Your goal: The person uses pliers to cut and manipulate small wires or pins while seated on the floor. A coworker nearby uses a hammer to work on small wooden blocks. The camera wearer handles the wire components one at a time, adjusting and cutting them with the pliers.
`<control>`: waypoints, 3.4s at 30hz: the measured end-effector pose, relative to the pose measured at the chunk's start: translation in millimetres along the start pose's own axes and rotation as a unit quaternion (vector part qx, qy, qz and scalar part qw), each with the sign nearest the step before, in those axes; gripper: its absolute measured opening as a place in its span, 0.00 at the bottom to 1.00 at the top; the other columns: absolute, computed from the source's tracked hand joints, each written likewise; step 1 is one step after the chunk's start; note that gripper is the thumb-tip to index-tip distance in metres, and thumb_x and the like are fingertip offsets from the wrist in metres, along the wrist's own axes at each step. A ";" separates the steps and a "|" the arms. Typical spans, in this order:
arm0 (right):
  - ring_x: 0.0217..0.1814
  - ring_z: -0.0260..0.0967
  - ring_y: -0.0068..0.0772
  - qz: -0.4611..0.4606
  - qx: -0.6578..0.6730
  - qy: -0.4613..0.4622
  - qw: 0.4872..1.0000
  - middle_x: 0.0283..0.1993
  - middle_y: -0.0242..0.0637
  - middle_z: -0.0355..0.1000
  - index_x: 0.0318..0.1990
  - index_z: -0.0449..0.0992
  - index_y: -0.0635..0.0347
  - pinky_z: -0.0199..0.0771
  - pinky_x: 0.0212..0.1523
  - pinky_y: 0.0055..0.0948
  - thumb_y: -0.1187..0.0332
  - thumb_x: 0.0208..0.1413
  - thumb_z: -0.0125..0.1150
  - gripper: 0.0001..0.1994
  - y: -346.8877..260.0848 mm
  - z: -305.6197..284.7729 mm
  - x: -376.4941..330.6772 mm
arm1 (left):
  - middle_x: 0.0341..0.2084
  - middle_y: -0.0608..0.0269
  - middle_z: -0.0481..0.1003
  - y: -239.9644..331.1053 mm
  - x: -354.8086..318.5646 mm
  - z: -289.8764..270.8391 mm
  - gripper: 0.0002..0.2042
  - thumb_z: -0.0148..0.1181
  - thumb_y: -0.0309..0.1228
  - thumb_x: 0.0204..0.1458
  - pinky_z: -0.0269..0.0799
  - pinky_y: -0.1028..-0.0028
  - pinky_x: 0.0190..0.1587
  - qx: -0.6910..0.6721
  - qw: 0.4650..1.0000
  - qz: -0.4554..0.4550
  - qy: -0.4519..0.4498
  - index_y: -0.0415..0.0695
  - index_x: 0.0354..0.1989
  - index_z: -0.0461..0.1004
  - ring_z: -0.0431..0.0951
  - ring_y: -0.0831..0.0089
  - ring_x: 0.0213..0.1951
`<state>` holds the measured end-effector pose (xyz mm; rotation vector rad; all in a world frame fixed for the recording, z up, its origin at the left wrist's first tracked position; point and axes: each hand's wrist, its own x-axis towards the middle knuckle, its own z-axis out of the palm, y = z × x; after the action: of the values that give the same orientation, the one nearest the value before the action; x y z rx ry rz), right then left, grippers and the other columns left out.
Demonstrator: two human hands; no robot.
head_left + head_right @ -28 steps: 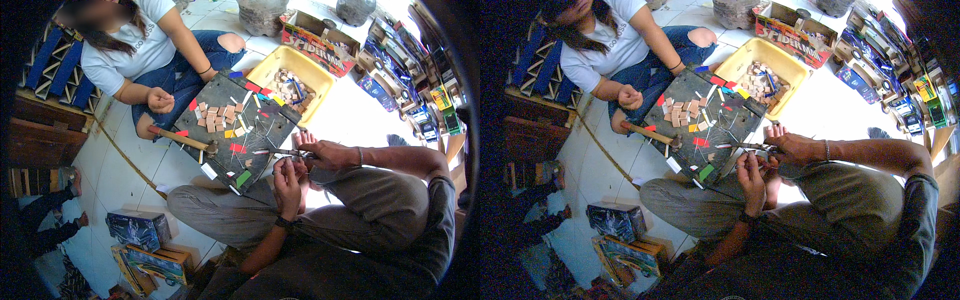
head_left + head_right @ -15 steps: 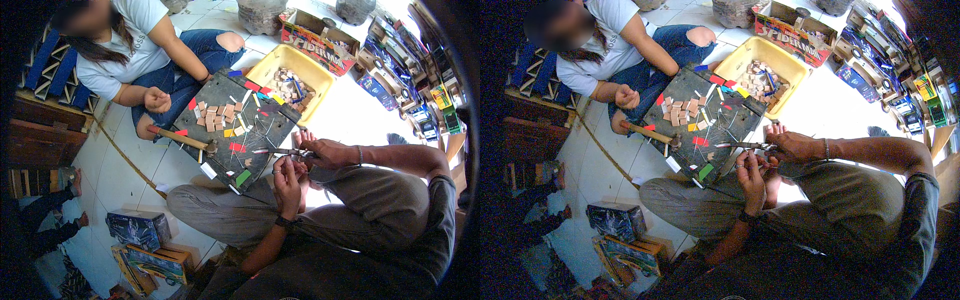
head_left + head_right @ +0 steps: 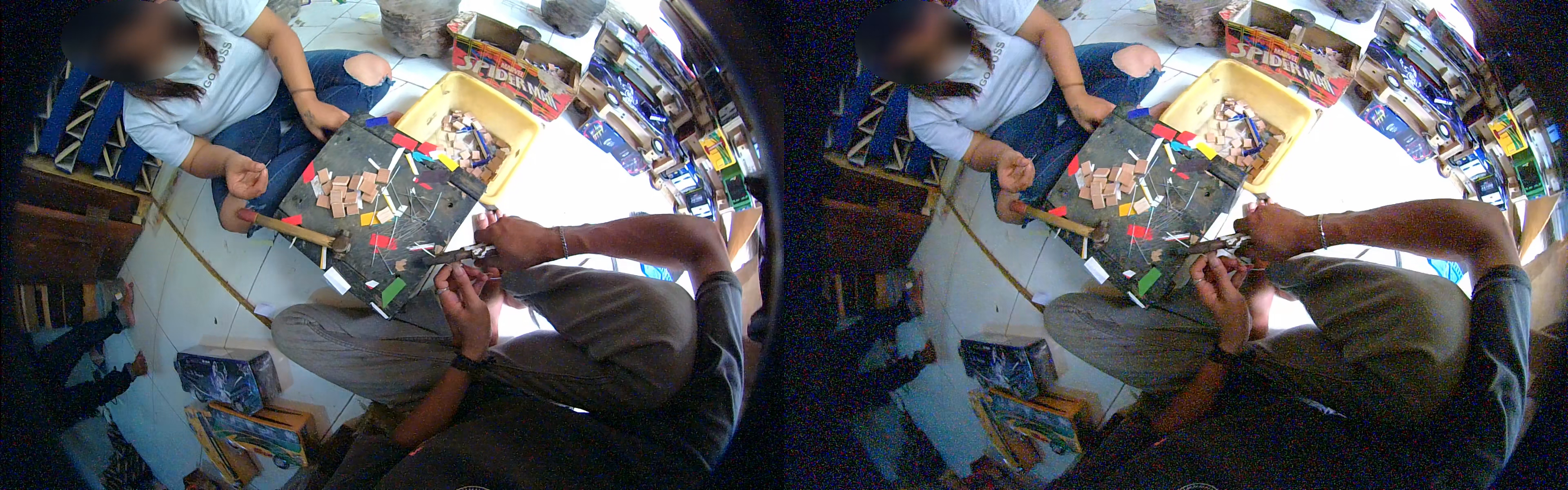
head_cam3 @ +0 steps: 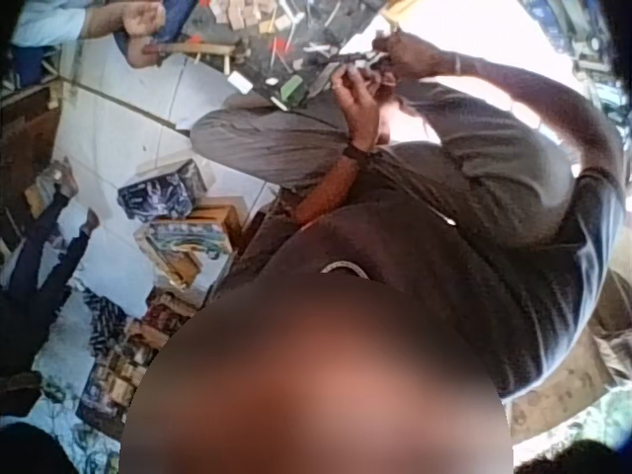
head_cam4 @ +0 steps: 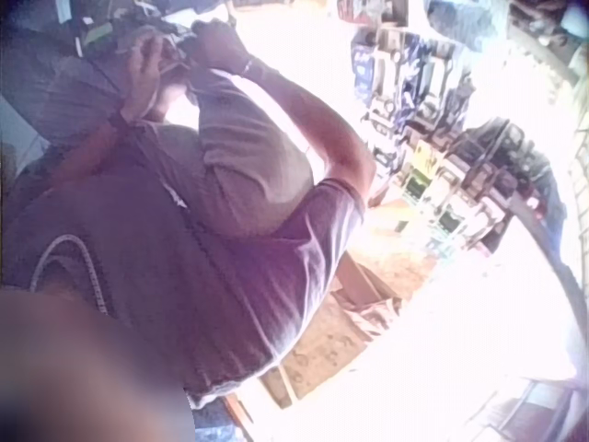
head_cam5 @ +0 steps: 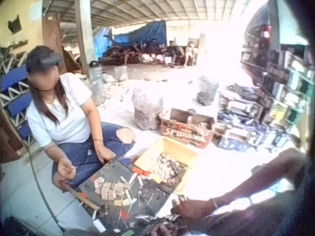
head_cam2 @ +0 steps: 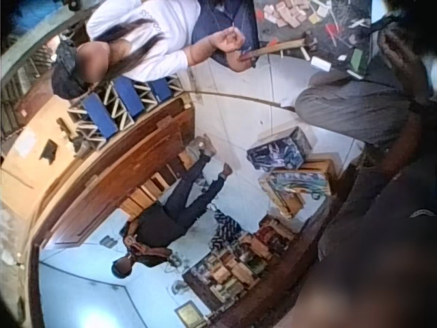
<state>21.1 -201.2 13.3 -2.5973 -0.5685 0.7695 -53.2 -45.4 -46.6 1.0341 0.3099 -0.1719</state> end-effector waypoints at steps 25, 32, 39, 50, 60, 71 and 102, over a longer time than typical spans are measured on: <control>0.42 0.67 0.61 0.010 0.182 0.074 0.981 0.34 0.52 0.67 0.41 0.68 0.61 0.64 0.46 0.52 0.51 0.61 0.50 0.19 4.7 8.1 -12.2 | 0.37 0.59 0.74 -14.5 3.3 -2.1 0.11 0.42 0.34 0.66 0.70 0.75 0.46 0.100 0.990 -0.020 -0.101 0.38 0.46 0.65 0.75 0.74 0.41; 0.39 0.71 0.59 0.046 0.193 0.039 0.979 0.35 0.52 0.70 0.49 0.68 0.57 0.69 0.41 0.51 0.53 0.62 0.50 0.18 13.1 2.5 -24.9 | 0.36 0.60 0.74 -34.1 10.7 -3.8 0.11 0.42 0.33 0.66 0.68 0.76 0.46 0.100 0.989 -0.015 -0.107 0.37 0.43 0.66 0.73 0.75 0.40; 0.41 0.73 0.58 0.068 0.213 -0.001 0.975 0.39 0.54 0.74 0.55 0.68 0.55 0.71 0.44 0.49 0.54 0.61 0.50 0.20 26.5 11.1 -36.6 | 0.33 0.64 0.72 -24.5 7.9 -2.9 0.09 0.43 0.31 0.66 0.69 0.79 0.46 0.072 0.990 -0.047 -0.108 0.38 0.42 0.67 0.72 0.79 0.38; 0.42 0.71 0.58 0.034 0.198 -0.021 0.979 0.40 0.55 0.73 0.49 0.70 0.60 0.70 0.45 0.49 0.58 0.59 0.52 0.17 25.6 15.0 -33.9 | 0.35 0.63 0.73 -29.1 8.1 -2.9 0.09 0.45 0.32 0.65 0.71 0.79 0.44 0.017 0.993 -0.025 -0.115 0.38 0.43 0.66 0.73 0.79 0.37; 0.44 0.72 0.58 -0.026 0.163 0.057 0.985 0.40 0.53 0.73 0.50 0.69 0.61 0.71 0.45 0.49 0.62 0.55 0.56 0.17 30.0 7.4 -28.7 | 0.34 0.60 0.74 -19.2 12.7 0.8 0.09 0.45 0.30 0.65 0.70 0.78 0.43 0.050 0.990 0.025 -0.133 0.37 0.44 0.67 0.75 0.77 0.38; 0.49 0.68 0.52 0.039 0.025 0.192 0.980 0.46 0.45 0.72 0.50 0.69 0.61 0.68 0.51 0.45 0.70 0.51 0.58 0.17 97.3 11.6 -52.5 | 0.34 0.59 0.76 -10.3 15.9 5.9 0.10 0.46 0.29 0.64 0.73 0.75 0.42 0.197 0.963 0.050 -0.178 0.38 0.48 0.69 0.76 0.75 0.35; 0.49 0.72 0.47 0.508 -0.030 0.013 0.861 0.43 0.47 0.75 0.50 0.67 0.61 0.70 0.49 0.46 0.57 0.53 0.62 0.23 246.6 64.8 -132.4 | 0.47 0.47 0.74 -46.0 26.6 -15.6 0.17 0.41 0.38 0.65 0.71 0.63 0.50 0.361 0.826 0.095 -0.423 0.40 0.54 0.69 0.75 0.54 0.50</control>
<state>-51.6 -458.4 -92.2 -2.8522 0.9106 0.9801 -43.8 -55.0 -100.3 1.6097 -0.7320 -0.5742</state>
